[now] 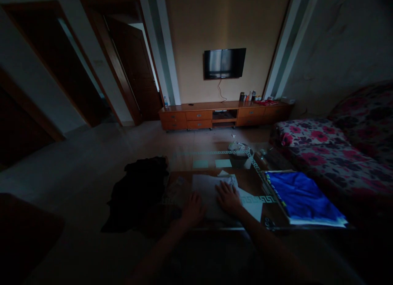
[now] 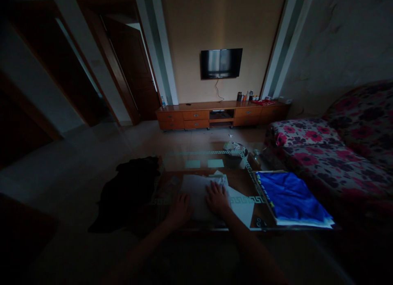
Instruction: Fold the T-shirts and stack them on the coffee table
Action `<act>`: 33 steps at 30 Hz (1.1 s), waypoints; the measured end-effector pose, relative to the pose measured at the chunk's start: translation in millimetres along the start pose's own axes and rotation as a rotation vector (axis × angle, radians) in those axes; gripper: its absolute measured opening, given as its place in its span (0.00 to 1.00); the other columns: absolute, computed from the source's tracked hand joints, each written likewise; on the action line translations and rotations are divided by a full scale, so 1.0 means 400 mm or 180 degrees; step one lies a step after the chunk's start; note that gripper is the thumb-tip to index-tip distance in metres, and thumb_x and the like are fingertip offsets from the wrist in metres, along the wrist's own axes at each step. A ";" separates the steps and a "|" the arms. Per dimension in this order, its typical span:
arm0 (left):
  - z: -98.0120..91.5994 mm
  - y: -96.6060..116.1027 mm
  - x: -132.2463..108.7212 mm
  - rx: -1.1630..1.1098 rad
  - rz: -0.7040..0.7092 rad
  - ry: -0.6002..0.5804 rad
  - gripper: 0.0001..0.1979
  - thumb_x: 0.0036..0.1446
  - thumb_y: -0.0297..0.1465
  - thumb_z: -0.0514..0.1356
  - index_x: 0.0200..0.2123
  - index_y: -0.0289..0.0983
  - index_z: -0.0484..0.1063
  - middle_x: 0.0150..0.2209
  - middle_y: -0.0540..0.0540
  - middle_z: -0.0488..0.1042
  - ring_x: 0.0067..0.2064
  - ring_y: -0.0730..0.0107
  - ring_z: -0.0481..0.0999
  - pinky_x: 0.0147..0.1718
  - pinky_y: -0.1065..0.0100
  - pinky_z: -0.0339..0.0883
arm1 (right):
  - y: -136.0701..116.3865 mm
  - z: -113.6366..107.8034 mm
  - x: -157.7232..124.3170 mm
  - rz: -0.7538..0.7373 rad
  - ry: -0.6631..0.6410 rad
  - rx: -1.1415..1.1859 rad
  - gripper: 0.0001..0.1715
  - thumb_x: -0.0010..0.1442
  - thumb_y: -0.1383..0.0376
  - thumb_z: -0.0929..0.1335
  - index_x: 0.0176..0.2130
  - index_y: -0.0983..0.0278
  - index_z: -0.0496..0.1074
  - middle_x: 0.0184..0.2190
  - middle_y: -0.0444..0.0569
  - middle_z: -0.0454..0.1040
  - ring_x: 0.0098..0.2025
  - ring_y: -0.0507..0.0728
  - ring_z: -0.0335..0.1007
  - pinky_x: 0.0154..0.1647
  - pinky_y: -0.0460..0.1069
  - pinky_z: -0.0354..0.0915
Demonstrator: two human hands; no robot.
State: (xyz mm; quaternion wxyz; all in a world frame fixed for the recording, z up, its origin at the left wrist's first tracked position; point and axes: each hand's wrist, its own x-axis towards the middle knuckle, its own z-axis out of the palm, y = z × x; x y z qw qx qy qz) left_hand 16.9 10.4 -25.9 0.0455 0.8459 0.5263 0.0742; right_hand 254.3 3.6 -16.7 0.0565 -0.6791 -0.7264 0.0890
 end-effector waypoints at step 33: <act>0.052 0.015 0.021 -0.0260 0.0440 0.0044 0.32 0.64 0.40 0.54 0.69 0.36 0.56 0.71 0.38 0.55 0.71 0.51 0.53 0.68 0.50 0.50 | 0.036 0.008 -0.076 0.0606 0.0296 -0.0102 0.44 0.69 0.44 0.53 0.69 0.69 0.59 0.70 0.62 0.55 0.71 0.70 0.51 0.66 0.62 0.51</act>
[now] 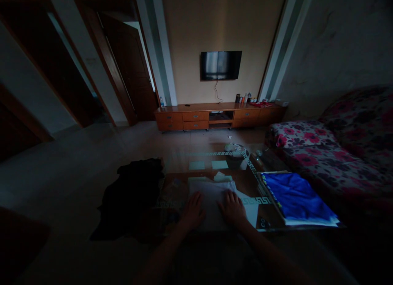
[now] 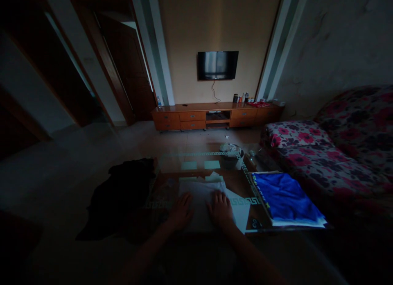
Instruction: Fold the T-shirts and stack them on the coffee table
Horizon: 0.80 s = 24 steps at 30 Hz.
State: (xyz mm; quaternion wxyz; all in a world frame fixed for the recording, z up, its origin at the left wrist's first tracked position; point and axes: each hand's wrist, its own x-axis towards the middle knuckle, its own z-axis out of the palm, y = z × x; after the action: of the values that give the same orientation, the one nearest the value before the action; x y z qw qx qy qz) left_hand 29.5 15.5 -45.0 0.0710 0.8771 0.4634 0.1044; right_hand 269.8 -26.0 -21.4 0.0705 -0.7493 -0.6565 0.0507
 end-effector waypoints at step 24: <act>0.047 -0.080 0.168 -0.0378 -0.0880 0.0114 0.31 0.68 0.38 0.43 0.70 0.30 0.51 0.73 0.35 0.49 0.74 0.55 0.46 0.70 0.53 0.42 | 0.061 0.003 0.143 -0.0040 -0.0712 0.0309 0.43 0.70 0.45 0.47 0.74 0.64 0.43 0.75 0.48 0.36 0.76 0.57 0.26 0.73 0.58 0.26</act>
State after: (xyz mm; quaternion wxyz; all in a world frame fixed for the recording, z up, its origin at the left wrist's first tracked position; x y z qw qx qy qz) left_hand 45.4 88.8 -62.4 0.1281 0.7971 0.5741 0.1364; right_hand 300.8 27.7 -25.9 0.0334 -0.7305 -0.6617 0.1653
